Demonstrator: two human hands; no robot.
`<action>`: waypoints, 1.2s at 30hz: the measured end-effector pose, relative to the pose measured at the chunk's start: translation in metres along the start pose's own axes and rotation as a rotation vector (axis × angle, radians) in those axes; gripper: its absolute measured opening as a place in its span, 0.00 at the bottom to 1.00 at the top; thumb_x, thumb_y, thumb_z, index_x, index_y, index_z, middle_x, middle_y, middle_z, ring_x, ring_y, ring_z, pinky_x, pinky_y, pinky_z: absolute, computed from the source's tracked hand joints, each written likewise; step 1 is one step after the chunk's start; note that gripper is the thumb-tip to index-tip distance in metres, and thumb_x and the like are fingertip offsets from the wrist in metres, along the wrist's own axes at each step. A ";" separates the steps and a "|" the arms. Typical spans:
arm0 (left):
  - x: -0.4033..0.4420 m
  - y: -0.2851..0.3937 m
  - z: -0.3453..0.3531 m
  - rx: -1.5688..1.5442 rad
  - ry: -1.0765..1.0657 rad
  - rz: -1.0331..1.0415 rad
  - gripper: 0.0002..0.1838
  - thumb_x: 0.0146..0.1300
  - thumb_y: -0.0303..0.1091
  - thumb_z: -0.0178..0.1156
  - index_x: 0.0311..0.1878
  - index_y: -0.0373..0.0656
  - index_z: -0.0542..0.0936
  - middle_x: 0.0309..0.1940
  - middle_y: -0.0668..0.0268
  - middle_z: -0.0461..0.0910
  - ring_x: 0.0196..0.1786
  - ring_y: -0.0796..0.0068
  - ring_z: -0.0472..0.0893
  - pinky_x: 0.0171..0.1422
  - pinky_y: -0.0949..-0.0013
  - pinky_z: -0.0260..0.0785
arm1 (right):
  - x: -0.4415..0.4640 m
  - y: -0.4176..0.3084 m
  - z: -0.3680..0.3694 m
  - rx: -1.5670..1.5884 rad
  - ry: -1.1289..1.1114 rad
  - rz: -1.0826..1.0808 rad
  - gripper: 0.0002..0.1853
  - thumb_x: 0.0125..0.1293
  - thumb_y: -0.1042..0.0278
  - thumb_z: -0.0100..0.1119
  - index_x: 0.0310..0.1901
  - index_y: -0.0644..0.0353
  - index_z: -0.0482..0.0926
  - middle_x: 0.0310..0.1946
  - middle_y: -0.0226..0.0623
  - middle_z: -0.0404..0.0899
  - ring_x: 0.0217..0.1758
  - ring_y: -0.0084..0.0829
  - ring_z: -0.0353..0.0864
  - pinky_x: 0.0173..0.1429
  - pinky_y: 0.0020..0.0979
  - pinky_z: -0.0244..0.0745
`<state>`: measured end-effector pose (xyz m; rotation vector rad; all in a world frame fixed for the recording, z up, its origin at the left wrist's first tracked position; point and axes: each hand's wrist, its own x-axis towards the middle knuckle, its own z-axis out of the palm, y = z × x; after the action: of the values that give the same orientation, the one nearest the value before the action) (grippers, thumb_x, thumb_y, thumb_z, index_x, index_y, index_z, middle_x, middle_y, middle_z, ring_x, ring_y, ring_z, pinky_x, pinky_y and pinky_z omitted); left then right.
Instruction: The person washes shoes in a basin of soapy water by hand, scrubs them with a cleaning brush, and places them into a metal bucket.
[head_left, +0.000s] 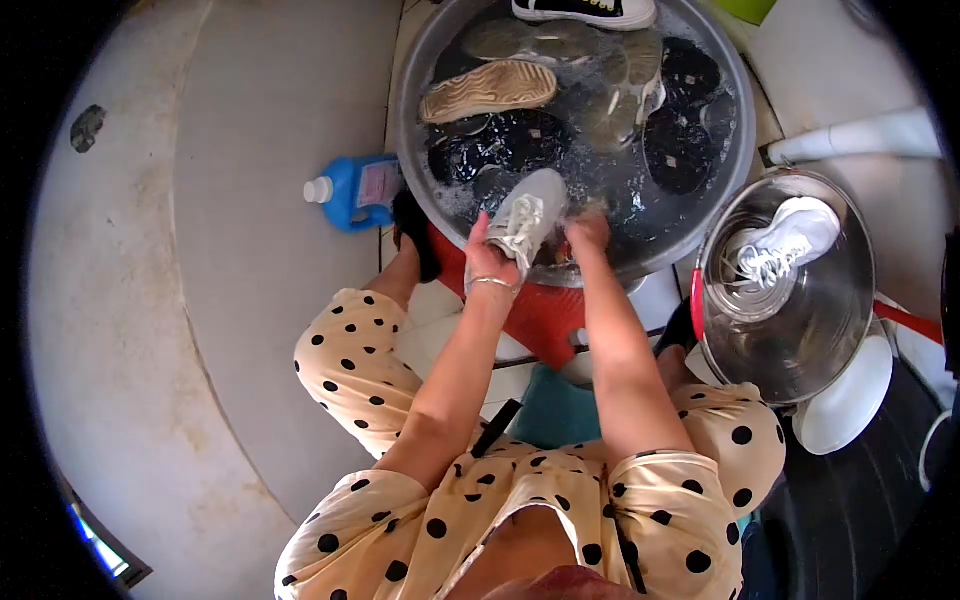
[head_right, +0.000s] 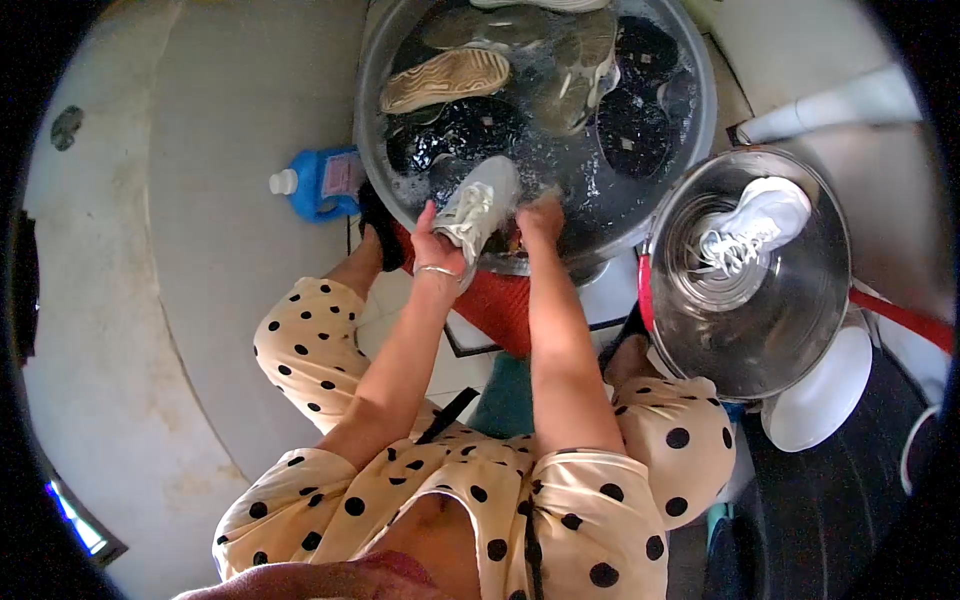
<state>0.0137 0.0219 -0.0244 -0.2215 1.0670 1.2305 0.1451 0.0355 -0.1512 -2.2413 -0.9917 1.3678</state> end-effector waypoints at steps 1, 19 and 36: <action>-0.004 0.001 0.008 0.018 0.070 0.000 0.38 0.65 0.54 0.53 0.65 0.29 0.65 0.64 0.48 0.69 0.65 0.48 0.70 0.72 0.50 0.59 | 0.016 0.002 0.009 -0.062 -0.121 -0.015 0.18 0.54 0.66 0.60 0.44 0.68 0.80 0.44 0.57 0.81 0.51 0.54 0.80 0.53 0.45 0.76; 0.018 0.005 -0.005 -0.019 -0.106 -0.195 0.34 0.68 0.58 0.43 0.62 0.36 0.71 0.59 0.54 0.75 0.61 0.54 0.75 0.70 0.55 0.63 | -0.069 -0.076 -0.026 -0.463 -0.191 -0.372 0.31 0.75 0.47 0.31 0.35 0.60 0.85 0.37 0.53 0.83 0.42 0.53 0.84 0.49 0.49 0.78; 0.022 0.006 -0.020 -0.080 -0.118 -0.221 0.36 0.70 0.61 0.40 0.62 0.35 0.69 0.59 0.51 0.74 0.61 0.51 0.73 0.71 0.51 0.59 | -0.061 -0.074 -0.028 -0.441 -0.119 -0.384 0.25 0.73 0.55 0.38 0.34 0.62 0.84 0.30 0.51 0.84 0.35 0.50 0.86 0.42 0.47 0.81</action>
<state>-0.0031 0.0256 -0.0497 -0.3163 0.8673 1.0741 0.1226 0.0457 -0.0547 -2.1040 -1.8058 1.2060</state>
